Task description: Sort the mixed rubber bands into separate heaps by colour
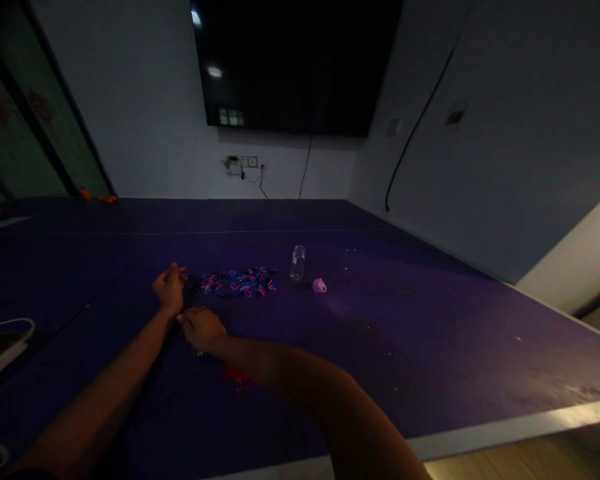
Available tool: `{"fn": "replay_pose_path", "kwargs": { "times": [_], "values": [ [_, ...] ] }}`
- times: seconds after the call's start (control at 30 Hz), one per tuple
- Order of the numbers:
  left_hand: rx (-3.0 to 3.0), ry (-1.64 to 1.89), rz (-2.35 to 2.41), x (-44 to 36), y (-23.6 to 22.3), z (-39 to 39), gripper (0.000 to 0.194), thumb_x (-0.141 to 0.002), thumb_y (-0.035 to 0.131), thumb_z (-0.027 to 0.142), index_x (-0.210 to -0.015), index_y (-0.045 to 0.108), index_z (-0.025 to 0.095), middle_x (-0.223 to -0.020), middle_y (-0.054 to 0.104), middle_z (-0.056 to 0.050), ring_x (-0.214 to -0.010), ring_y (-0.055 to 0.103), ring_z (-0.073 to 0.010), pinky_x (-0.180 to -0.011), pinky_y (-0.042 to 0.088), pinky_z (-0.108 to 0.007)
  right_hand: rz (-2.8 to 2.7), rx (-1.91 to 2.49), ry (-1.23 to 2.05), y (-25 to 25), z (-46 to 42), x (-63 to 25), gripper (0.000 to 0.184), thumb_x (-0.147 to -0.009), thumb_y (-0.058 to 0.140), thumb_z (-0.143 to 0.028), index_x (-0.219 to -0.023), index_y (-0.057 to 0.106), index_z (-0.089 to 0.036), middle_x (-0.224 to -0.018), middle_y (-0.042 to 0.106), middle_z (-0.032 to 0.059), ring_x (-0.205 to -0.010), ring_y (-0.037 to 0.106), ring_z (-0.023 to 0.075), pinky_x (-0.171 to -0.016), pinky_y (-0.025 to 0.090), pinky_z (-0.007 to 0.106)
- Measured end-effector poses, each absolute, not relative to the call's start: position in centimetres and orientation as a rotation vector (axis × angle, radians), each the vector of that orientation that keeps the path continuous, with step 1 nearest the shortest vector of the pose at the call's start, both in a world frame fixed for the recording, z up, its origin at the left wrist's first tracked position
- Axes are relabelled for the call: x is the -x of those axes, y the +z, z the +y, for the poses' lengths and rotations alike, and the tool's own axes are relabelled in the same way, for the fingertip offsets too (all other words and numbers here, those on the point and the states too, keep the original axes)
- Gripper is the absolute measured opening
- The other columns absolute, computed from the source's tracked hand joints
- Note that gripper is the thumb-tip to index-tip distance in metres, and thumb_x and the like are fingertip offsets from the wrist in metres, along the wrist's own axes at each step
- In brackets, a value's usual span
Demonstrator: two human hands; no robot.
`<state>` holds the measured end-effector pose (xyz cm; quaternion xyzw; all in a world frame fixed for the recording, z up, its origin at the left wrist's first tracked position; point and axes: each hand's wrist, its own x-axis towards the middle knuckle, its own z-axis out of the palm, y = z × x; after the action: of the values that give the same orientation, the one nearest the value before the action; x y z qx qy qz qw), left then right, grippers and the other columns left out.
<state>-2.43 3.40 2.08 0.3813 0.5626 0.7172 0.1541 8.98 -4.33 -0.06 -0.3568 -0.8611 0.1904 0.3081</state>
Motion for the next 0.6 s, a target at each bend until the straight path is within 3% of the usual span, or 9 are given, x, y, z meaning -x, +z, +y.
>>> {"fn": "replay_pose_path", "kwargs": {
  "times": [0.17, 0.37, 0.5, 0.6],
  "values": [
    [-0.890, 1.955, 1.457, 3.6, 2.1, 4.1, 0.045, -0.073, 0.051, 0.056, -0.056, 0.056, 0.015, -0.044, 0.049, 0.002, -0.036, 0.040, -0.0086, -0.039, 0.028, -0.021, -2.212, 1.060, 0.541, 0.2, -5.7, -7.1, 0.027, -0.093, 0.040, -0.021, -0.078, 0.062, -0.016, -0.084, 0.065, 0.0037, -0.079, 0.058, 0.0127, -0.072, 0.040, 0.022],
    [-0.849, 1.882, 1.370, 4.3, 2.0, 4.6, 0.052, -0.072, 0.049, 0.063, -0.053, 0.054, 0.015, -0.039, 0.044, 0.004, -0.030, 0.036, -0.0066, -0.034, 0.024, -0.020, -2.212, 0.986, 0.706, 0.1, -7.0, -6.8, 0.026, -0.091, 0.045, -0.023, -0.073, 0.063, -0.017, -0.074, 0.064, -0.0004, -0.066, 0.054, 0.0095, -0.058, 0.037, 0.018],
    [-0.850, 1.815, 1.284, 4.9, 1.9, 4.9, 0.051, -0.075, 0.048, 0.061, -0.055, 0.054, 0.015, -0.038, 0.045, 0.003, -0.028, 0.035, -0.0060, -0.031, 0.020, -0.019, -2.195, 0.880, 0.901, -0.3, -7.5, -7.3, 0.032, -0.091, 0.046, -0.031, -0.070, 0.065, -0.016, -0.059, 0.057, -0.0035, -0.055, 0.049, 0.0080, -0.052, 0.034, 0.017],
    [-0.875, 1.729, 1.192, 5.6, 1.9, 5.2, 0.051, -0.079, 0.043, 0.060, -0.055, 0.053, 0.016, -0.036, 0.045, 0.003, -0.025, 0.033, -0.0062, -0.029, 0.018, -0.019, -2.131, 0.766, 1.058, -0.5, -7.6, -7.8, 0.033, -0.089, 0.049, -0.038, -0.079, 0.069, -0.014, -0.061, 0.058, -0.0025, -0.054, 0.049, 0.0078, -0.051, 0.034, 0.018]
  ]
}}
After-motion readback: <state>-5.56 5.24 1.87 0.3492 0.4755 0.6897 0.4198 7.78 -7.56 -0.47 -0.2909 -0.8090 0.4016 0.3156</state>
